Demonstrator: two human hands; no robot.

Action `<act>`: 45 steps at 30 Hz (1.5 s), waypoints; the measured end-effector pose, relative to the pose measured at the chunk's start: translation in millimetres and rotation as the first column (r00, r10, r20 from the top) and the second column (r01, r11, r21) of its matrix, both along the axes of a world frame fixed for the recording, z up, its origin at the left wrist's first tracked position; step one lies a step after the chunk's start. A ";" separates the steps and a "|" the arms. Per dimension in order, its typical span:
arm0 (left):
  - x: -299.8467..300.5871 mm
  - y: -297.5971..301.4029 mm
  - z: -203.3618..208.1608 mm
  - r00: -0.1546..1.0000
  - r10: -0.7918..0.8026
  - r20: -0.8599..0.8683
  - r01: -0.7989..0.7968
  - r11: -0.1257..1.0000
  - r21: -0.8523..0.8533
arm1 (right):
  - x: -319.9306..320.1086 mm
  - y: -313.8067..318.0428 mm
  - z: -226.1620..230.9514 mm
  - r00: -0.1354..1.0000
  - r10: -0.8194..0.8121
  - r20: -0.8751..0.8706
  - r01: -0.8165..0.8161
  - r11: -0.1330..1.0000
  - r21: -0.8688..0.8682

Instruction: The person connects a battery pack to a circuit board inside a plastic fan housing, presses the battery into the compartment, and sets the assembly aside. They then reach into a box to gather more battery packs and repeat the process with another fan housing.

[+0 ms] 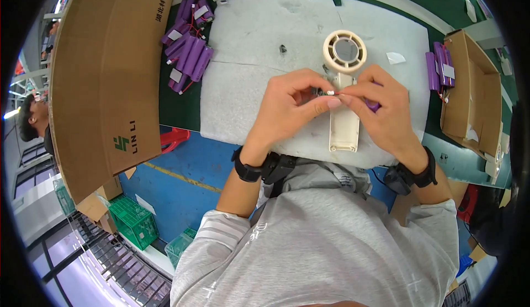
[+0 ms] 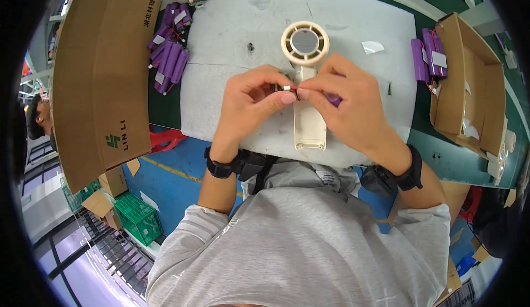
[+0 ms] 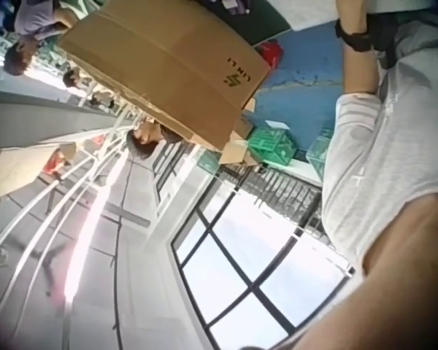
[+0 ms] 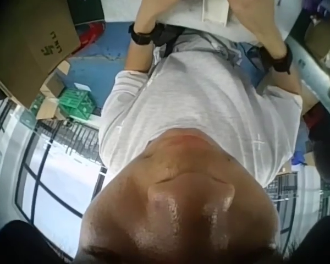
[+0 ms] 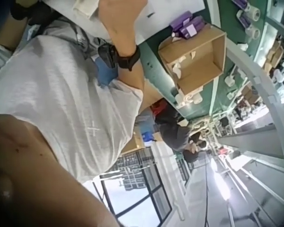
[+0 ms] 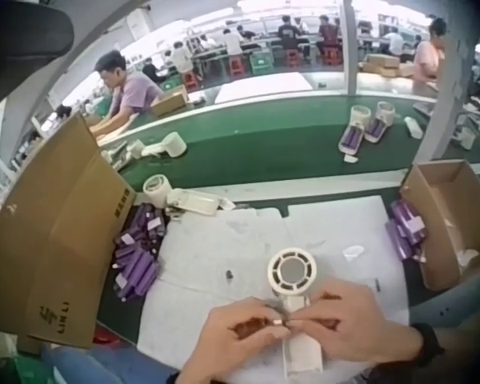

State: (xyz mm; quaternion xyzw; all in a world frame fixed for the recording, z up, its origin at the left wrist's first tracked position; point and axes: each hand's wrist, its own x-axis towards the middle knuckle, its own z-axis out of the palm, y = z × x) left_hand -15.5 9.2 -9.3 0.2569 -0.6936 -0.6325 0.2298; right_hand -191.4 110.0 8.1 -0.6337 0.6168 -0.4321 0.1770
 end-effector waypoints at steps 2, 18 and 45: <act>0.7 1.1 2.8 0.999 0.010 -0.039 -0.005 0.994 0.106 | -0.9 -3.6 2.9 0.982 0.025 0.186 -0.046 0.993 0.112; 4.3 4.2 -9.8 0.991 0.109 -0.076 -0.118 0.984 -0.135 | -2.3 -3.9 -1.1 0.970 0.039 0.239 -0.080 0.983 0.166; 1.9 0.8 -6.6 0.989 0.102 -0.103 -0.105 0.994 -0.023 | -6.8 -8.1 1.8 0.956 0.021 0.293 -0.082 0.977 0.198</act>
